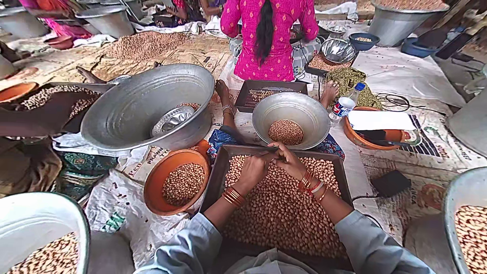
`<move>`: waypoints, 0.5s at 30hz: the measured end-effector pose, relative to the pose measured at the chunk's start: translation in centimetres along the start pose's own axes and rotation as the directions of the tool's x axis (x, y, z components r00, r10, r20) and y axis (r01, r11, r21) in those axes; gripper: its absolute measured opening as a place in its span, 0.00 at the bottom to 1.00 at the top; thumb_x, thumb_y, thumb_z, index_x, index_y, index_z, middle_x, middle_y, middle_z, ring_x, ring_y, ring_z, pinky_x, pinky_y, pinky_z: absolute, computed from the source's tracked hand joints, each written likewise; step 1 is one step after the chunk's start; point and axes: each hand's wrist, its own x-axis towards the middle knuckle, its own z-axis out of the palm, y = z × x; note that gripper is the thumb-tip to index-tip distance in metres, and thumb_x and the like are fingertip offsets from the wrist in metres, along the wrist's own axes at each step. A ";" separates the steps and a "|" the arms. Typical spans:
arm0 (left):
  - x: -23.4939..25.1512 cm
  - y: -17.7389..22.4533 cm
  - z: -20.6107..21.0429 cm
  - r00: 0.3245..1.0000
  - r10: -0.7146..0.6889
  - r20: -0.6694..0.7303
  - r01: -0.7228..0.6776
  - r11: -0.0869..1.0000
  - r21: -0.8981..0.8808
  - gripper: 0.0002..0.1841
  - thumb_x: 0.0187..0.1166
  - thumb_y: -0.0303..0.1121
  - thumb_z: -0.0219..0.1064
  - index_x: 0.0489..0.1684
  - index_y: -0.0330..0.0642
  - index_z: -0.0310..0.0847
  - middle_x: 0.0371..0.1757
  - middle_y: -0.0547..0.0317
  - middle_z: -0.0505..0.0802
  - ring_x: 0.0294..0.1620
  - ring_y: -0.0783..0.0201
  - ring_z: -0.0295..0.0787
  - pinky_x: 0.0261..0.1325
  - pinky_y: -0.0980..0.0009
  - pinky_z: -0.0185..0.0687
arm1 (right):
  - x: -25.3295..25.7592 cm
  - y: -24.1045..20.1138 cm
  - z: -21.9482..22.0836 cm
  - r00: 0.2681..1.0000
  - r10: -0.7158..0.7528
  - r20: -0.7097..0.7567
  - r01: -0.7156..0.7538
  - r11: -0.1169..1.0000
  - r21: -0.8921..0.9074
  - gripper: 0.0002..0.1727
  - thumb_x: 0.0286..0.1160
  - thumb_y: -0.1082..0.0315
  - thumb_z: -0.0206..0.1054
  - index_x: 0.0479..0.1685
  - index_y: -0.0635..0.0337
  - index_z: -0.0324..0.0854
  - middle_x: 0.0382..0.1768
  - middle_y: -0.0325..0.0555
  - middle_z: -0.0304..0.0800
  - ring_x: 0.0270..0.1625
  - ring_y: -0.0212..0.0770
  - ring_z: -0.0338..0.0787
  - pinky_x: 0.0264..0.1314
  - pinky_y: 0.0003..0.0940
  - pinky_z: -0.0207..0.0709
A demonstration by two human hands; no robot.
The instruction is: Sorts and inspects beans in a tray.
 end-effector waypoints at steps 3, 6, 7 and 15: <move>0.0 0.0 -0.1 1.000 -0.001 -0.007 0.001 1.000 0.005 0.16 0.83 0.24 0.57 0.52 0.43 0.95 0.52 0.49 0.97 0.48 0.47 0.97 0.50 0.46 0.89 | 0.0 0.3 0.1 1.000 -0.021 -0.010 0.022 1.000 0.011 0.29 0.80 0.68 0.61 0.82 0.60 0.68 0.42 0.47 0.87 0.39 0.34 0.85 0.47 0.30 0.80; 0.0 0.0 -0.1 1.000 0.009 -0.012 -0.010 1.000 -0.024 0.15 0.85 0.25 0.57 0.51 0.42 0.94 0.50 0.48 0.97 0.47 0.47 0.96 0.50 0.46 0.89 | -0.2 0.3 0.5 0.998 -0.032 -0.060 0.034 0.999 0.024 0.30 0.78 0.68 0.60 0.81 0.61 0.69 0.39 0.44 0.86 0.35 0.31 0.84 0.41 0.28 0.80; 0.0 -0.1 0.0 0.999 0.024 -0.024 -0.025 0.999 -0.033 0.15 0.86 0.26 0.57 0.51 0.41 0.94 0.49 0.47 0.97 0.47 0.47 0.96 0.50 0.47 0.89 | -0.3 0.1 0.6 0.996 -0.040 -0.076 0.041 0.999 0.017 0.30 0.77 0.68 0.61 0.81 0.62 0.69 0.38 0.43 0.87 0.34 0.31 0.85 0.40 0.28 0.82; 0.1 -0.6 -0.1 0.997 0.061 -0.051 -0.069 0.984 -0.166 0.13 0.88 0.28 0.58 0.50 0.37 0.92 0.49 0.45 0.96 0.51 0.47 0.95 0.56 0.47 0.87 | -0.1 0.3 0.6 0.971 -0.173 -0.164 0.180 0.983 0.030 0.36 0.62 0.71 0.60 0.79 0.68 0.67 0.49 0.42 0.89 0.36 0.21 0.86 0.37 0.19 0.82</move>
